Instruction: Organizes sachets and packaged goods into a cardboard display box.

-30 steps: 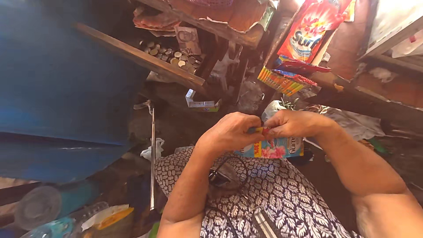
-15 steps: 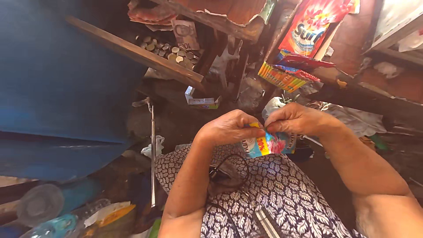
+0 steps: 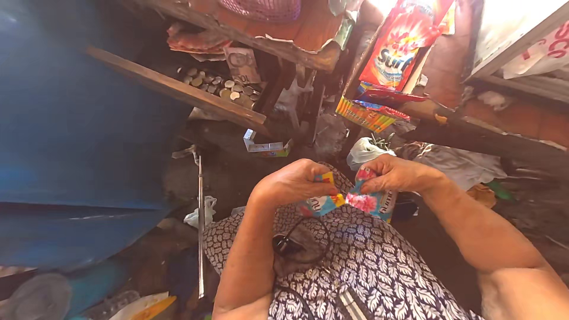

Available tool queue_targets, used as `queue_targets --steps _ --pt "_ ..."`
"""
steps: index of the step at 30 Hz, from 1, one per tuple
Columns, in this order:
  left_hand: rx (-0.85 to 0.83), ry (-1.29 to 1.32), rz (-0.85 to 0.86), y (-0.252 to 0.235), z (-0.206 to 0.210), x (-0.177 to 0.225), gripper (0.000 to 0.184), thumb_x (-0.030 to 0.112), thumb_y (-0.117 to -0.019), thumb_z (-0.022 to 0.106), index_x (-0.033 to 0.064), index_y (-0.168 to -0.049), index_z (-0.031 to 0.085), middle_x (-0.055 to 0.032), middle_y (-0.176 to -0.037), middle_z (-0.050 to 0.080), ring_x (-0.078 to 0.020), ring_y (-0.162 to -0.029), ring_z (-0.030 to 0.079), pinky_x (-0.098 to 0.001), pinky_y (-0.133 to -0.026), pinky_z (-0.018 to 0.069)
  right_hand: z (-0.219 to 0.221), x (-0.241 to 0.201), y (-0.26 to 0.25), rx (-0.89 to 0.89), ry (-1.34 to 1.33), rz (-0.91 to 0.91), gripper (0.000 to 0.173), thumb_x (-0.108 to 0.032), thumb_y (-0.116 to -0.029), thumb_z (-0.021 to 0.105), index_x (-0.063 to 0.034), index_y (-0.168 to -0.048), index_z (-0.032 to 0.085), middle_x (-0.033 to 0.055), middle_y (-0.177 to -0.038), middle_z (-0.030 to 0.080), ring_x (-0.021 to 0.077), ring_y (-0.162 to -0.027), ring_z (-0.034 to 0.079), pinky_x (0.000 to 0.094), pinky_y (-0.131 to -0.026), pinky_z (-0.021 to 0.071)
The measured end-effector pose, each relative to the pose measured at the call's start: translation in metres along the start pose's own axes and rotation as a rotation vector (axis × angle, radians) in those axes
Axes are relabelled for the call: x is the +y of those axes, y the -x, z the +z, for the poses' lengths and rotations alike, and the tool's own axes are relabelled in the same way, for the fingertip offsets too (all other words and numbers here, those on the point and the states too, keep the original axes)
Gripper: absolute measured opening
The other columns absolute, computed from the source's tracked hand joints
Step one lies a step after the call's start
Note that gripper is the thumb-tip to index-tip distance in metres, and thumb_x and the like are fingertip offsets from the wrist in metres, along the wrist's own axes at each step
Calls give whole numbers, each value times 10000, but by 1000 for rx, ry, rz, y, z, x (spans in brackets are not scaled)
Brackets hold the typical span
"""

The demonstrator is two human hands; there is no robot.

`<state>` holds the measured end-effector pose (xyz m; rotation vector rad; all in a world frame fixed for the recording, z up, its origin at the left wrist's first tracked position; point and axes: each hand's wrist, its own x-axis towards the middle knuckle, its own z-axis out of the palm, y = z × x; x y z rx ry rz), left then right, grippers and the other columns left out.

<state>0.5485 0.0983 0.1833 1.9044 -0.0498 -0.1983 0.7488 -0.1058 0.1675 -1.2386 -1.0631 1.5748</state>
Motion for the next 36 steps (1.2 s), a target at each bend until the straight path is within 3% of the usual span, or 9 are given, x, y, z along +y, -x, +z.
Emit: queue_targets --steps 15,19,22,25,28,30,32,34,36 --pt "703 164 -49 13 -10 -7 209 196 -1066 521 101 -992 692 68 -794 709 5 -678 666 -191 -632 579 13 3 26 539 -260 -209 75 -77 -909 689 -123 -905 748 9 -821 757 71 -744 719 263 -731 623" --pt "708 269 -42 -10 21 -4 300 317 -1110 421 146 -1107 668 35 -835 690 -36 -670 650 -225 -600 571 48 -1 -8 601 -394 -400 268 -116 -967 610 -95 -1210 721 44 -1186 719 115 -999 690 311 -882 590" --pt "617 356 46 -24 41 -4 447 434 -1108 312 136 -1184 637 63 -908 690 -15 -784 661 -243 -707 590 61 4 -43 720 -439 -422 246 -89 -991 571 -90 -1200 701 27 -1239 706 91 -1005 676 293 -873 574" --pt "568 437 139 -27 49 -7 567 660 -933 581 183 -1239 599 122 -990 702 6 -891 673 -236 -803 591 61 6 -53 692 -401 -490 239 -107 -1015 583 -61 -1218 700 42 -1220 710 98 -1017 684 293 -903 578" --pt "550 543 215 -26 49 -5 504 296 -900 771 127 -1319 548 39 -1104 730 -81 -984 712 -306 -880 613 61 5 -52 734 -308 -533 219 -96 -1022 577 -49 -1194 704 48 -1146 730 109 -1005 696 304 -906 588" --pt "580 486 246 -29 46 -2 451 42 -935 696 69 -1356 535 -9 -1133 717 -112 -1000 707 -322 -900 608 61 11 -50 754 -243 -569 299 -124 -1020 603 -79 -1312 647 41 -1194 709 111 -1054 682 306 -939 576" --pt "622 435 308 -32 43 -3 389 23 -954 673 88 -1326 579 2 -1128 717 -103 -1003 700 -321 -902 603 60 18 -43 697 -172 -547 675 -149 -997 640 -130 -1590 318 80 -1371 595 136 -1156 646 325 -996 561" --pt "632 414 348 -33 40 0 354 31 -947 689 113 -1280 606 16 -1092 722 -89 -971 700 -306 -882 605 61 21 -33 642 -179 -507 918 -131 -955 692 -106 -1633 74 127 -1410 562 161 -1179 651 343 -1007 567" --pt "620 390 352 -36 39 4 337 11 -922 712 95 -1238 628 10 -1066 732 -93 -952 710 -307 -870 613 63 20 -21 616 -169 -452 828 -98 -943 698 38 -1571 176 121 -1334 620 138 -1151 667 318 -996 574"
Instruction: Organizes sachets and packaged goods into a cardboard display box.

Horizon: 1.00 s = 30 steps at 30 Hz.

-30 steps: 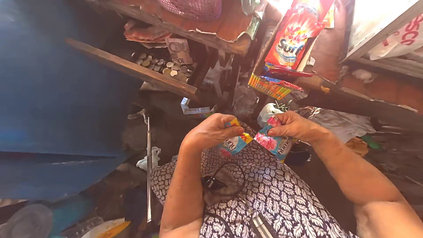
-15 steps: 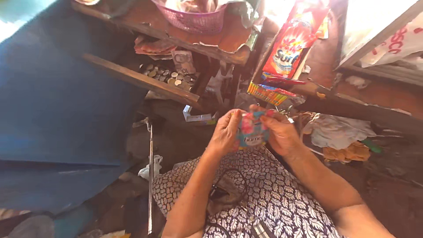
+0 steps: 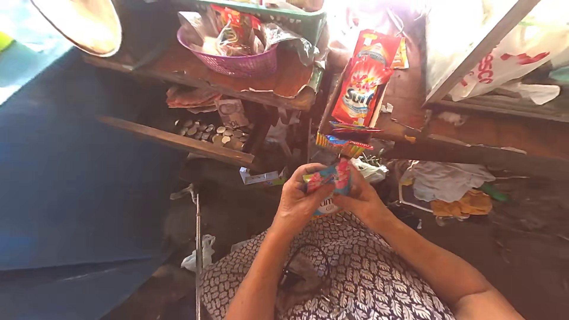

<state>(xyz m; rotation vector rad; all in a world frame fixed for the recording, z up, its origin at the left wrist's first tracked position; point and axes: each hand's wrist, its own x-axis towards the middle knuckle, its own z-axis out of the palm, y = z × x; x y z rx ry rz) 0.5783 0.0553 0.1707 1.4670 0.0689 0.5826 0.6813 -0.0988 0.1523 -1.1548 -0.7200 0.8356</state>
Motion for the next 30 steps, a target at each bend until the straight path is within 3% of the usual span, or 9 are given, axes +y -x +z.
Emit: queue_targets --steps 3,7,11,16,19,21,24,27,30 --pt "7 -23 6 -3 12 0 349 -10 -879 751 83 -1196 640 13 -1046 742 -93 -940 718 -307 -869 616 -8 -9 9 -73 107 -12 443 -45 -966 657 93 -1348 480 47 -1192 701 71 -1091 682 268 -979 575" --pt "-21 21 46 -9 14 -3 449 40 -875 779 91 -1283 599 -16 -1114 725 -122 -971 716 -325 -883 614 -25 -8 14 -67 142 -89 293 -3 -997 583 60 -1283 573 16 -1175 716 53 -1099 675 265 -994 565" --pt "158 -222 131 -22 3 -1 489 242 -923 765 191 -1356 546 38 -1219 652 -112 -1076 664 -319 -924 586 -45 -9 20 8 181 -154 239 -9 -1003 577 -14 -1231 645 -24 -1168 725 50 -1096 676 280 -990 570" --pt "97 -556 243 -68 -8 18 569 115 -853 797 16 -1355 548 -116 -1379 575 -169 -1274 559 -359 -1052 493 -73 -27 16 148 270 -276 210 -44 -996 607 -101 -1185 680 -78 -1132 734 34 -1078 679 274 -982 573" --pt "-83 -704 268 -96 -7 29 382 129 -879 776 19 -1230 672 -117 -1270 667 -215 -1236 599 -463 -1095 452 -90 -40 11 262 169 -312 222 -60 -976 639 -122 -1183 693 -44 -1101 744 85 -1043 699 327 -955 589" --pt "-164 -702 260 -114 -4 30 200 100 -921 727 59 -1117 726 -29 -1094 730 -109 -1061 672 -395 -1038 509 -95 -50 6 357 76 -295 225 -31 -966 628 -84 -1178 681 10 -1076 747 133 -1013 714 360 -938 600" --pt "-164 -624 160 -144 2 28 189 88 -942 701 30 -1121 697 -34 -999 737 -66 -931 698 -290 -891 578 -95 -59 2 475 -7 -274 226 4 -962 580 -55 -1167 655 38 -1048 746 145 -984 721 358 -916 607" --pt "-176 -791 -53 -177 12 28 278 179 -967 677 31 -1200 639 -105 -998 714 -188 -914 703 -433 -858 574 -88 -53 1 554 -79 -246 234 34 -939 571 -21 -1159 629 58 -1020 749 154 -947 732 354 -888 619" --pt "-283 -987 -276 -203 31 38 479 254 -964 677 22 -1350 518 -196 -1158 677 -353 -1130 650 -616 -977 483 -80 -42 2 559 -129 -199 238 43 -929 578 -2 -1158 621 66 -1021 750 159 -944 734 360 -871 624"
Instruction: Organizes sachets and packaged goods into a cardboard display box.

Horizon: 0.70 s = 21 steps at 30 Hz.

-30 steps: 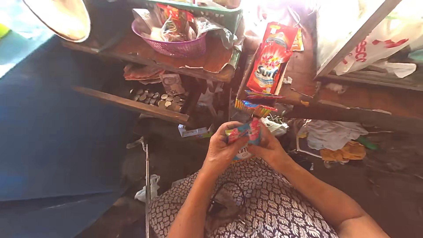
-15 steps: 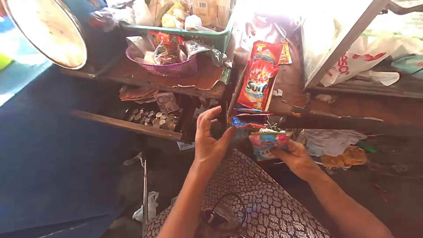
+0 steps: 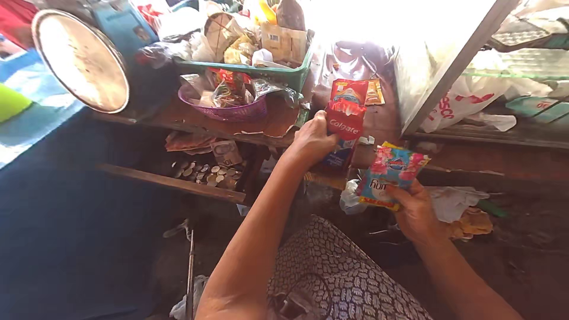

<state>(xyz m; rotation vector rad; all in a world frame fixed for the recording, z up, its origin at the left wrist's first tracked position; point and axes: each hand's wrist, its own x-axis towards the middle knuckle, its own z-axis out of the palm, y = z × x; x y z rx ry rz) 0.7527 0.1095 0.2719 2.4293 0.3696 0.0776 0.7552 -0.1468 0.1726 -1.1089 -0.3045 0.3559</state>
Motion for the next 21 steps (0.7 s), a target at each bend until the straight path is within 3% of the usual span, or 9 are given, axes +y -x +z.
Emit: queue_targets --steps 4,7,10,14,15,17,19,21 --pt "-85 -4 -81 -16 8 18 748 332 -875 787 36 -1441 398 -200 -1310 618 -359 -1252 585 -629 -1047 430 9 13 9 -31 -9 45 218 47 -927 594 -25 -1126 649 39 -1005 755 129 -936 730 331 -861 621" --pt "-46 -6 -108 -25 15 15 796 347 -795 854 44 -1411 452 -202 -1307 614 -380 -1258 565 -676 -1040 388 9 16 10 -67 -34 12 222 50 -935 597 -37 -1128 662 33 -1021 758 124 -955 729 328 -887 614" --pt "11 76 -123 -32 19 8 927 269 -695 914 85 -1460 423 -192 -1258 649 -377 -1221 594 -697 -1002 413 6 15 8 -68 -39 -1 216 46 -946 592 -25 -1140 655 44 -1029 757 134 -963 729 336 -903 611" --pt "58 266 -87 -29 24 7 1183 126 -646 907 101 -1608 220 -175 -1352 624 -344 -1270 583 -662 -1042 424 4 16 3 -59 -24 -1 218 51 -945 584 -22 -1140 648 44 -1027 755 134 -959 730 329 -895 613" --pt "61 315 -74 -26 23 8 1093 77 -653 896 85 -1571 303 -166 -1325 637 -317 -1237 605 -620 -1026 457 3 17 2 -49 -19 -2 215 53 -943 585 -19 -1135 648 44 -1023 755 132 -956 731 325 -891 614" --pt "73 493 -41 -21 22 10 692 -65 -664 866 27 -1288 581 -131 -1105 716 -211 -994 710 -427 -876 597 3 17 1 -38 -11 -8 219 60 -944 577 -18 -1136 647 41 -1025 755 129 -960 729 322 -896 612" --pt "62 670 -1 -16 18 12 435 -123 -728 811 -21 -1115 642 -110 -979 731 -151 -861 722 -318 -800 613 1 18 -1 -43 -10 -22 219 64 -945 576 -20 -1134 650 38 -1025 756 130 -962 730 323 -897 612" --pt "108 764 86 -14 19 9 304 -105 -791 771 -8 -1053 651 -65 -916 730 -101 -817 706 -273 -775 596 -1 15 -3 -45 -1 -47 214 58 -945 580 -25 -1129 654 35 -1019 757 128 -959 730 321 -895 613"
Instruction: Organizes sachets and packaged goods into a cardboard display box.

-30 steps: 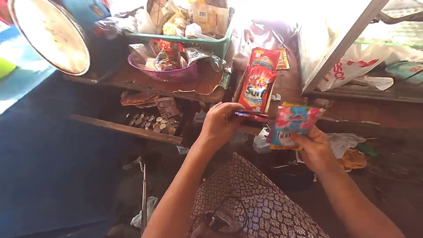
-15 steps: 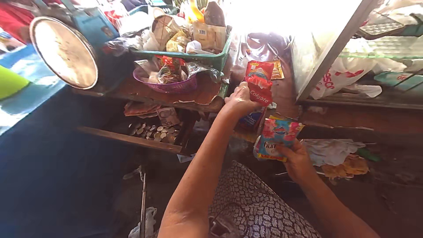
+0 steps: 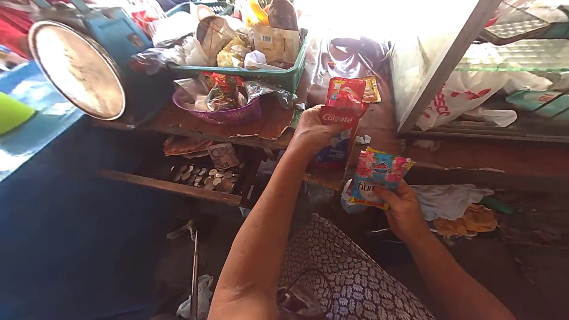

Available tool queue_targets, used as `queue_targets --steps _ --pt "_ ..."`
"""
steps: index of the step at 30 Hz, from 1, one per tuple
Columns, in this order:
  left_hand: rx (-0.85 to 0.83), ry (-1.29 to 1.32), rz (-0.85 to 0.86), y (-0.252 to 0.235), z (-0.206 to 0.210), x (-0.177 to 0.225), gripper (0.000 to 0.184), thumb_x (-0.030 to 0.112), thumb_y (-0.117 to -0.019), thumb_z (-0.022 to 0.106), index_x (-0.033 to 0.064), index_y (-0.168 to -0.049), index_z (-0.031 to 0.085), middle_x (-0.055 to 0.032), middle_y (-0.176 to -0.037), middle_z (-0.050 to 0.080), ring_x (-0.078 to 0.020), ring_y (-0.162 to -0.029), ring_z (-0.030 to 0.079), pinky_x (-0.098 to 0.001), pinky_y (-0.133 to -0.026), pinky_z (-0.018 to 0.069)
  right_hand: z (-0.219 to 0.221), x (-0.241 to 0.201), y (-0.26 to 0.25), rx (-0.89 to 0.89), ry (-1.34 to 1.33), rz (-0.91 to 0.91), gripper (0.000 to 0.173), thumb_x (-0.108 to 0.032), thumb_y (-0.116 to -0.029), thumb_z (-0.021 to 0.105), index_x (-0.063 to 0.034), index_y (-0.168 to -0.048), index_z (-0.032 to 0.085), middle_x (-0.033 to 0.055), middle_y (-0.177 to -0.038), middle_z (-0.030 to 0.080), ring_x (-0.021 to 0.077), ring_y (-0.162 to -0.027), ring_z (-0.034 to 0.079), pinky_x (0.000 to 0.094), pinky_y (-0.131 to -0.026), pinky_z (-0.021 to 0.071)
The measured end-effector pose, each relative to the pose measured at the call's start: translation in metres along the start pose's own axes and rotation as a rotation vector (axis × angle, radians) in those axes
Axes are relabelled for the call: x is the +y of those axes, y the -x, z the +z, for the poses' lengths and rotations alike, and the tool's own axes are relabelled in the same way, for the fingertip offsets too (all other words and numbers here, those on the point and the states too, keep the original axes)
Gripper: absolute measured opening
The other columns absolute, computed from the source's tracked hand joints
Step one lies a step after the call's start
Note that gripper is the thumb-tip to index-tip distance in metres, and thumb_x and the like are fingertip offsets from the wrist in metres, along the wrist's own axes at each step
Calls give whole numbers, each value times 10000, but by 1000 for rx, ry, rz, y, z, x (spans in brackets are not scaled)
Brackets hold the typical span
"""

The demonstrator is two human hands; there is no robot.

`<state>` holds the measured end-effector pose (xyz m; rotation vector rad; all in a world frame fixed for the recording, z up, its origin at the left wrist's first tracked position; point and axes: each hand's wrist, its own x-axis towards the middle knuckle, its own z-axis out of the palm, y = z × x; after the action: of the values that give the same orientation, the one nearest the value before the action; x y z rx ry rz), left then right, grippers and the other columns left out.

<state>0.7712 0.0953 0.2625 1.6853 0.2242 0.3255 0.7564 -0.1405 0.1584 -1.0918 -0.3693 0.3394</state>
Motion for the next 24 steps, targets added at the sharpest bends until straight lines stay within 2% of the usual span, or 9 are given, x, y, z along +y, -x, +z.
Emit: queue_targets --steps 4,8,14,16,18,20,21,23,24 --pt "60 152 209 -7 -4 -9 273 -105 -829 732 20 -1048 627 -15 -920 728 -83 -838 706 -269 -786 604 -7 -15 -10 55 73 -67 201 17 -949 583 -17 -1139 639 37 -1008 749 138 -952 727 344 -890 615" --pt "24 384 358 -20 -12 -20 295 -118 -837 705 60 -1056 620 -8 -949 740 -116 -894 716 -326 -846 606 -1 -41 -30 87 107 -186 229 9 -941 576 -104 -1118 667 -5 -995 744 111 -952 715 336 -888 609" --pt "-140 444 373 -41 -15 -31 306 -122 -850 689 65 -1081 619 -3 -984 733 -107 -928 706 -316 -867 595 50 -59 -71 -92 9 -322 252 -28 -972 571 -181 -1150 664 -38 -1083 719 111 -1052 683 380 -956 579" --pt "-151 440 329 -43 -18 -28 255 -115 -890 631 104 -1021 645 45 -904 738 -50 -841 704 -258 -788 600 65 -46 -86 -214 177 -337 193 -83 -1006 585 -129 -1185 643 -35 -1085 713 89 -1042 682 360 -950 583" --pt "-176 361 333 -48 -25 -27 227 -89 -903 608 102 -1009 671 59 -888 740 -29 -821 698 -241 -782 597 70 -25 -97 -289 585 -414 168 -127 -1005 626 -57 -1150 674 -1 -1079 718 78 -1049 676 317 -966 563" --pt "-192 246 353 -57 -33 -28 244 -93 -840 733 5 -1056 676 -15 -923 757 -96 -849 727 -300 -824 613 72 -11 -100 -353 907 -459 219 -99 -972 632 -12 -1142 741 131 -1242 702 274 -1280 586 505 -1172 362" --pt "-176 209 345 -58 -34 -28 233 -82 -838 751 -7 -1046 678 -18 -910 757 -96 -837 729 -300 -820 614 73 -9 -99 -359 995 -487 213 -103 -963 629 -22 -1112 758 147 -1244 703 319 -1307 572 558 -1198 309" --pt "-122 139 315 -56 -39 -29 109 -9 -936 683 7 -1044 689 18 -883 752 -48 -810 717 -262 -797 606 75 -9 -98 -344 1063 -489 198 -113 -968 624 -22 -1081 759 131 -1159 729 296 -1252 611 556 -1206 292" --pt "-95 112 273 -54 -41 -28 148 78 -1035 560 6 -1092 676 23 -907 733 -32 -830 696 -254 -806 588 76 -10 -98 -333 1074 -475 197 -111 -973 621 -13 -1082 752 126 -1119 741 277 -1218 635 541 -1210 293"
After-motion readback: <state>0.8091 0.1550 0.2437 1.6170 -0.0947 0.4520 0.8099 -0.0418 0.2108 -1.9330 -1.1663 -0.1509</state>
